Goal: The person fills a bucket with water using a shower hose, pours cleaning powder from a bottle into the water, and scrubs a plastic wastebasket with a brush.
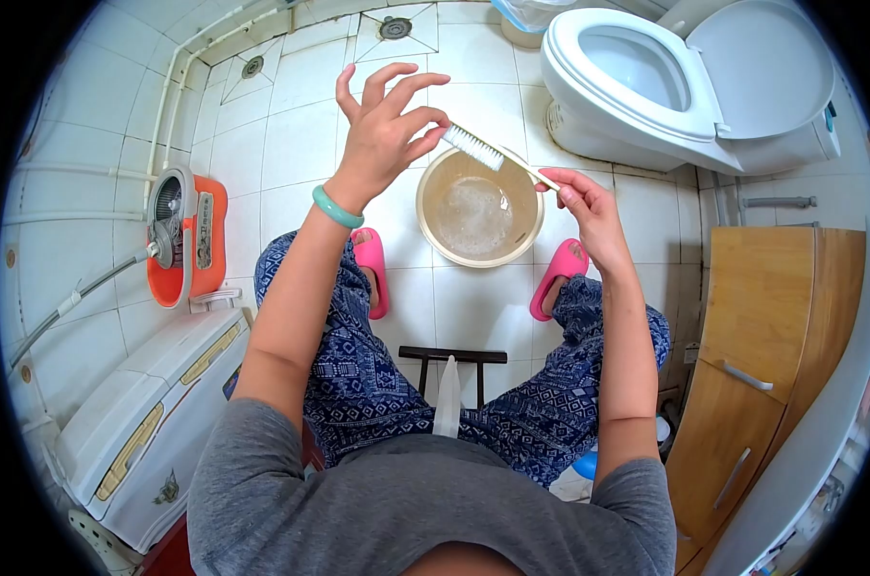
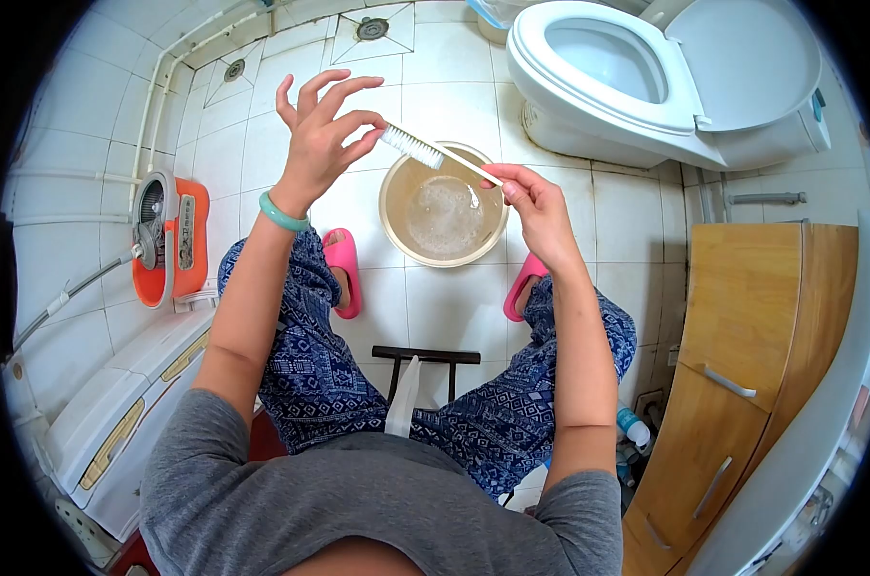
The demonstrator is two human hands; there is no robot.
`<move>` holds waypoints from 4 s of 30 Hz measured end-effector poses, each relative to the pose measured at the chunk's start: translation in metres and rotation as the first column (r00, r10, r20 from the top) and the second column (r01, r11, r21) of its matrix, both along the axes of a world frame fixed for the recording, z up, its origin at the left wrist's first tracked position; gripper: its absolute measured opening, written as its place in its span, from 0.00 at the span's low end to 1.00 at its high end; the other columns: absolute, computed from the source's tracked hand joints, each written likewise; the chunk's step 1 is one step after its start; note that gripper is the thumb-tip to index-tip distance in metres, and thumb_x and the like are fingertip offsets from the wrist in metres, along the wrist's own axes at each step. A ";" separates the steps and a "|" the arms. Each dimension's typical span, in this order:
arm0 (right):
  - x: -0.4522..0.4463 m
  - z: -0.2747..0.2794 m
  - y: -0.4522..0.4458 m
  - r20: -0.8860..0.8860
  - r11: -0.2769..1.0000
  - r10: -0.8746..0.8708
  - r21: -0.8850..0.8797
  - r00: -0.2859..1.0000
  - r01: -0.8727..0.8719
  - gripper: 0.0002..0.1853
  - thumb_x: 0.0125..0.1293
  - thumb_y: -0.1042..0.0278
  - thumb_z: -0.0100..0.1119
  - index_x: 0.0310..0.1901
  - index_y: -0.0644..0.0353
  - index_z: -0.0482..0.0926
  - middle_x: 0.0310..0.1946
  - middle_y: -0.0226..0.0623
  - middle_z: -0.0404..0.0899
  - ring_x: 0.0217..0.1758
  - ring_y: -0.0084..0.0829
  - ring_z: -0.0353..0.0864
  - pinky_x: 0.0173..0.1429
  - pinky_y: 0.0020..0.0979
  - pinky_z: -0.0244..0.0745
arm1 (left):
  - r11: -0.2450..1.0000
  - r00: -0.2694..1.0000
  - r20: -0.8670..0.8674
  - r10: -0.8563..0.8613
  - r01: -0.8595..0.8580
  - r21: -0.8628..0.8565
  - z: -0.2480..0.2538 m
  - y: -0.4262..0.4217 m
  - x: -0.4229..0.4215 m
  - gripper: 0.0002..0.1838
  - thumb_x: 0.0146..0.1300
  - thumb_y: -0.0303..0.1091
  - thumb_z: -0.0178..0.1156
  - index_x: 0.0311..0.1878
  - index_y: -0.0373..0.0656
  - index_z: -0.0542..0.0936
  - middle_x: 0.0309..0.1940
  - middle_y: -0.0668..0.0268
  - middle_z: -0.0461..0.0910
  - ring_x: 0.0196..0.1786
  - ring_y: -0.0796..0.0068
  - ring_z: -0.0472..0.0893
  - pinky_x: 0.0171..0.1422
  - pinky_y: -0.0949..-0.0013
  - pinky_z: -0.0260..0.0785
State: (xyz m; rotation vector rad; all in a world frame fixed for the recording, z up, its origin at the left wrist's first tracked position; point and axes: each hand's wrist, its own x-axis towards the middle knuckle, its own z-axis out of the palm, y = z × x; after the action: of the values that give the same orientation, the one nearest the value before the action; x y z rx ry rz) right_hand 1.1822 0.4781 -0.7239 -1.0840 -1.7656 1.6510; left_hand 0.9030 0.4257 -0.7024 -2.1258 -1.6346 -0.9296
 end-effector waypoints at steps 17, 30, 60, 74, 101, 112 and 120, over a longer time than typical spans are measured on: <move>-0.001 0.000 -0.002 -0.039 1.000 -0.010 -0.020 0.999 0.009 0.13 0.67 0.73 0.48 0.50 0.65 0.79 0.38 0.33 0.83 0.37 0.19 0.69 0.48 0.23 0.68 | 1.000 1.000 -0.024 0.010 -0.010 -0.002 -0.004 0.002 0.000 0.05 0.48 0.37 0.68 0.24 0.55 0.81 0.50 0.82 0.77 0.61 0.73 0.67 0.70 0.45 0.33; -0.001 -0.004 0.000 -0.040 0.999 -0.016 -0.033 0.999 0.015 0.14 0.68 0.74 0.47 0.51 0.65 0.78 0.37 0.32 0.83 0.36 0.19 0.69 0.48 0.23 0.68 | 0.998 0.998 -0.031 0.050 -0.049 0.044 -0.007 0.004 0.003 0.06 0.47 0.36 0.67 0.24 0.54 0.78 0.50 0.83 0.76 0.61 0.74 0.66 0.71 0.45 0.33; -0.001 -0.001 -0.002 -0.002 0.999 -0.005 0.038 1.000 0.005 0.14 0.69 0.72 0.48 0.51 0.64 0.78 0.39 0.34 0.83 0.44 0.22 0.76 0.51 0.25 0.69 | 0.999 0.998 0.050 0.043 -0.042 -0.011 -0.004 0.001 0.003 0.04 0.48 0.36 0.67 0.23 0.55 0.81 0.50 0.82 0.77 0.62 0.71 0.66 0.70 0.44 0.31; -0.002 -0.005 -0.002 0.008 0.999 -0.026 0.021 1.000 0.025 0.14 0.68 0.73 0.46 0.51 0.65 0.78 0.38 0.33 0.83 0.41 0.21 0.74 0.50 0.24 0.68 | 0.998 0.998 0.040 0.056 -0.056 -0.004 -0.006 0.002 0.005 0.06 0.47 0.35 0.67 0.24 0.54 0.78 0.51 0.83 0.77 0.62 0.71 0.66 0.71 0.44 0.31; -0.002 -0.005 -0.002 -0.029 0.997 -0.047 0.063 0.998 0.049 0.14 0.68 0.73 0.46 0.51 0.64 0.78 0.40 0.33 0.82 0.44 0.21 0.76 0.51 0.24 0.68 | 0.994 0.971 0.216 0.100 -0.087 -0.070 -0.004 0.000 0.006 0.06 0.46 0.42 0.71 0.23 0.57 0.84 0.51 0.80 0.76 0.62 0.67 0.63 0.67 0.40 0.32; -0.003 -0.002 -0.005 -0.038 0.998 -0.038 0.047 0.999 0.040 0.14 0.69 0.74 0.46 0.52 0.65 0.78 0.42 0.35 0.82 0.47 0.24 0.76 0.55 0.26 0.68 | 0.986 0.966 0.213 0.145 -0.122 -0.116 -0.007 -0.001 0.008 0.05 0.50 0.40 0.69 0.24 0.56 0.84 0.53 0.80 0.76 0.64 0.67 0.63 0.69 0.41 0.31; -0.003 -0.009 -0.003 -0.029 0.997 -0.049 0.065 0.998 0.050 0.14 0.68 0.74 0.46 0.51 0.64 0.78 0.39 0.34 0.82 0.45 0.22 0.76 0.52 0.25 0.68 | 0.984 0.969 0.216 0.123 -0.091 -0.152 -0.011 0.002 0.009 0.05 0.53 0.38 0.65 0.25 0.52 0.80 0.53 0.78 0.75 0.64 0.65 0.61 0.69 0.39 0.28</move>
State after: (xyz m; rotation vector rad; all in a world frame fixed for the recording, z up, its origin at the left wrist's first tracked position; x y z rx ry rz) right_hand 1.1790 0.4753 -0.7326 -1.0620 -1.7488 1.5605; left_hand 0.9120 0.4278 -0.7137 -2.0588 -1.9588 -1.0827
